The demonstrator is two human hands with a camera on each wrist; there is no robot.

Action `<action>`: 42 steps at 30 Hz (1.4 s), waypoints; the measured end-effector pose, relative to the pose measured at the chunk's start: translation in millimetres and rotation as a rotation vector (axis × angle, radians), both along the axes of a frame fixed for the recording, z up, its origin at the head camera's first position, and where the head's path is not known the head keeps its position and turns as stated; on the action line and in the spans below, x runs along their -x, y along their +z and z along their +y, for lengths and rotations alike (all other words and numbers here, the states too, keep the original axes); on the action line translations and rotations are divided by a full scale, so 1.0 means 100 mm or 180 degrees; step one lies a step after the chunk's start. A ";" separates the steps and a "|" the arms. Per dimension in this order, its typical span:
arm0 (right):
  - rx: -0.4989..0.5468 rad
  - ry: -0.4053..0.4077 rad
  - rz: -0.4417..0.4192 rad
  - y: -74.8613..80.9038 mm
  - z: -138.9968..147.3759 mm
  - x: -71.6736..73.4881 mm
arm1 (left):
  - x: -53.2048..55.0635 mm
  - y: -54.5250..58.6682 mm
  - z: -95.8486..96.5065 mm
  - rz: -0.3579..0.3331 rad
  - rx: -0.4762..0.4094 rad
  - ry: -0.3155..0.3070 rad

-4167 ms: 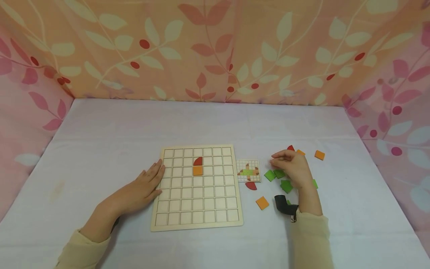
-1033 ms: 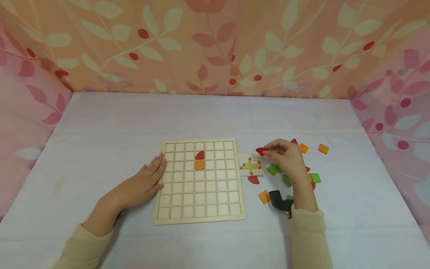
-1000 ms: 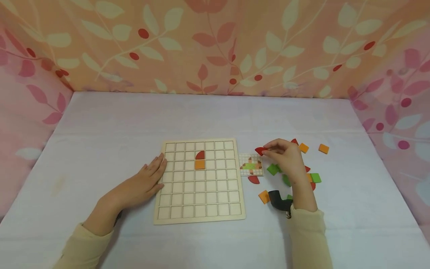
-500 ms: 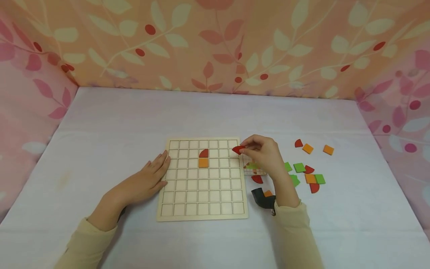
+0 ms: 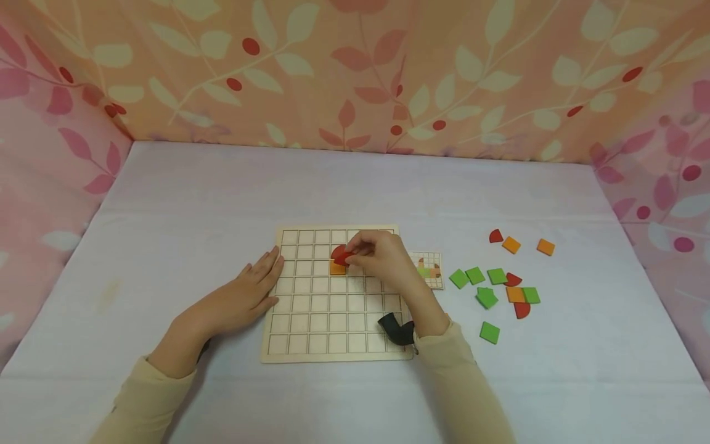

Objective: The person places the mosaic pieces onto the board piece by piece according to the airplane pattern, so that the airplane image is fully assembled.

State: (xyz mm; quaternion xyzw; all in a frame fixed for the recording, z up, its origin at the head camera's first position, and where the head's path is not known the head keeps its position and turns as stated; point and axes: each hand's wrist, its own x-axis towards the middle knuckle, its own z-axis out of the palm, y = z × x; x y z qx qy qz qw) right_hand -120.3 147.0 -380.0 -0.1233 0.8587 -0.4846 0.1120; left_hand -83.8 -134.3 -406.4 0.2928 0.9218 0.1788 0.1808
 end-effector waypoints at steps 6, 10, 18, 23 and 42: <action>0.0051 0.0255 -0.0113 -0.05 -0.25 -0.01 | -0.02 -0.01 -0.03 0.0031 0.0039 0.0000; 0.0010 0.0381 -0.0103 -0.09 -0.39 0.01 | -0.01 0.00 -0.02 0.0062 0.0027 0.0003; -0.0055 0.0550 -0.0199 -0.17 -0.53 0.05 | 0.00 0.02 -0.01 0.0076 0.0033 -0.0013; -0.0162 0.0635 -0.0198 -0.17 -0.54 0.06 | 0.01 0.02 0.00 0.0071 0.0024 -0.0012; -0.0499 0.0826 -0.0222 -0.17 -0.61 0.08 | 0.00 0.01 0.01 0.0085 -0.0004 0.0001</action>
